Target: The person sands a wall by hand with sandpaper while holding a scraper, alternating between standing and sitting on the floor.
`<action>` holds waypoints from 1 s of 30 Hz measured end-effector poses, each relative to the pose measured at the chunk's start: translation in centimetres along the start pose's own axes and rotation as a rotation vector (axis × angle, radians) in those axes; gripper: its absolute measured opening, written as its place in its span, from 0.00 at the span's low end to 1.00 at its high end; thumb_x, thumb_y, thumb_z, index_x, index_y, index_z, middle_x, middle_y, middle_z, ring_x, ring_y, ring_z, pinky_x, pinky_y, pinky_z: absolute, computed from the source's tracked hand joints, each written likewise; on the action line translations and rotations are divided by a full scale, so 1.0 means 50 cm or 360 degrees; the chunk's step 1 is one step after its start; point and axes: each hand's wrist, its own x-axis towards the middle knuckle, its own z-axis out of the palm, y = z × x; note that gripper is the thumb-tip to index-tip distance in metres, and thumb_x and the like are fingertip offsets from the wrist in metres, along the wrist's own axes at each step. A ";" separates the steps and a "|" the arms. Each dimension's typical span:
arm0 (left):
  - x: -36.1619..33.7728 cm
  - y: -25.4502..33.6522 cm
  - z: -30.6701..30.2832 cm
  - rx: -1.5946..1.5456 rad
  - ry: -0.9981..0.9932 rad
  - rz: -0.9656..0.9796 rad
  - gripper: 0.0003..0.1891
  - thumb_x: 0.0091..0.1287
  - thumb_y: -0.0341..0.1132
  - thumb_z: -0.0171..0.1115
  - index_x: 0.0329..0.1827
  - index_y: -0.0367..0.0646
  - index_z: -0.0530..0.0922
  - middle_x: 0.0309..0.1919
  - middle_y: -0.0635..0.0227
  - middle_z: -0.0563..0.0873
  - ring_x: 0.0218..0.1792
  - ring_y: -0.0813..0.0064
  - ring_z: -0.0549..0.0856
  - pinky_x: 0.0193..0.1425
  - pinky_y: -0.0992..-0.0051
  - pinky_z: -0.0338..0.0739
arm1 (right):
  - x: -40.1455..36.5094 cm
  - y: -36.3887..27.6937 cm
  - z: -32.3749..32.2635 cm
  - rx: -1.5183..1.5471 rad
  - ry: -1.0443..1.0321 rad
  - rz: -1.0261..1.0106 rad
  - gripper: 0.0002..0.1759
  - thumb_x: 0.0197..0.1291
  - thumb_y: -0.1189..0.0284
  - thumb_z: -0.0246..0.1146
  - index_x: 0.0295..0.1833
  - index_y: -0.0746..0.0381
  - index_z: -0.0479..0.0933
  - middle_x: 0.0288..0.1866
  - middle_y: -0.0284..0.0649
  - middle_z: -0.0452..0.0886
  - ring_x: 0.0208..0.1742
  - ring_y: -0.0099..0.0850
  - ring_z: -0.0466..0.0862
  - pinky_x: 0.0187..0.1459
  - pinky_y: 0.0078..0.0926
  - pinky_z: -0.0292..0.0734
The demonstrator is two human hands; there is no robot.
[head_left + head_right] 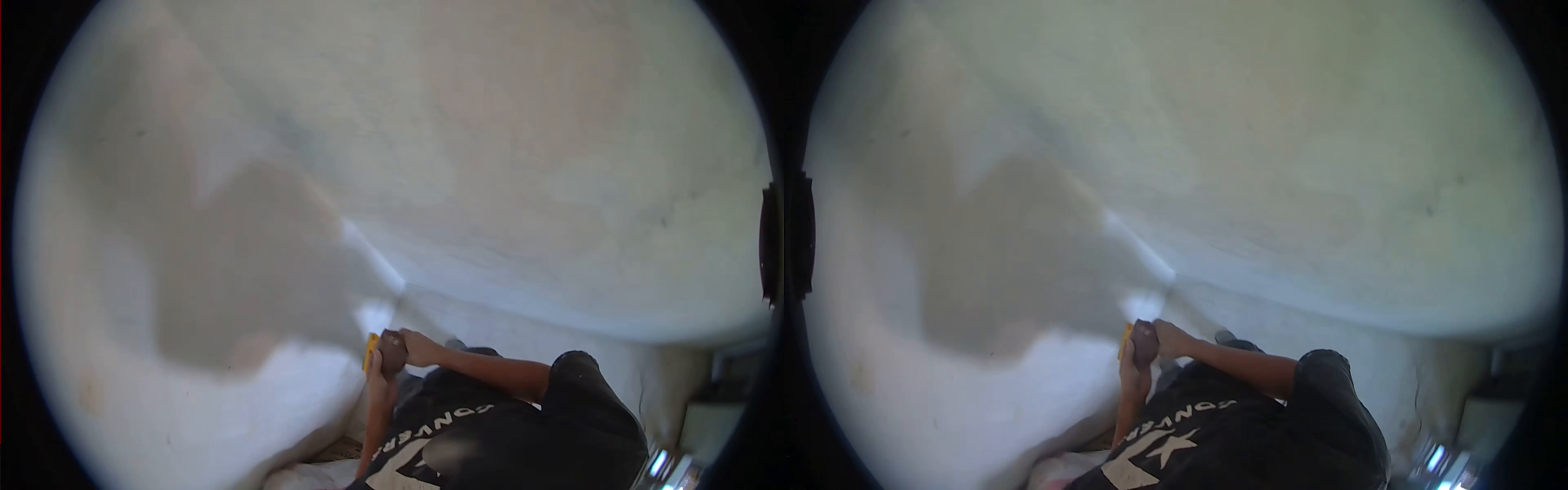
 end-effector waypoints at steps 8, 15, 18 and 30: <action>0.106 0.097 0.045 0.0386 -0.0447 -0.0318 0.21 0.81 0.42 0.60 0.66 0.34 0.77 0.59 0.58 0.85 0.60 0.68 0.85 0.68 0.65 0.78 | -0.073 -0.107 0.023 0.0488 0.0853 0.0217 0.31 0.64 0.74 0.68 0.71 0.68 0.68 0.59 0.49 0.83 0.60 0.38 0.86 0.59 0.37 0.82; 0.141 0.146 0.014 0.0483 -0.0772 -0.0426 0.19 0.82 0.39 0.57 0.65 0.32 0.78 0.57 0.61 0.87 0.58 0.71 0.86 0.66 0.67 0.79 | -0.102 -0.191 0.107 0.0339 0.1348 0.0033 0.28 0.72 0.71 0.62 0.75 0.68 0.68 0.64 0.46 0.81 0.69 0.32 0.78 0.72 0.37 0.72; 0.116 0.179 0.019 0.0599 -0.0918 -0.0379 0.18 0.81 0.41 0.61 0.59 0.33 0.83 0.52 0.62 0.89 0.54 0.74 0.88 0.64 0.72 0.79 | -0.101 -0.224 0.142 0.1025 0.1379 0.0156 0.26 0.75 0.70 0.61 0.74 0.66 0.70 0.65 0.42 0.81 0.68 0.29 0.77 0.75 0.36 0.66; 0.128 0.216 0.012 0.1201 -0.1219 -0.0336 0.15 0.79 0.41 0.65 0.52 0.35 0.86 0.44 0.68 0.90 0.43 0.84 0.84 0.50 0.80 0.78 | -0.068 -0.266 0.136 0.1526 0.1810 0.0045 0.22 0.82 0.67 0.57 0.73 0.67 0.71 0.68 0.38 0.81 0.69 0.23 0.76 0.72 0.28 0.69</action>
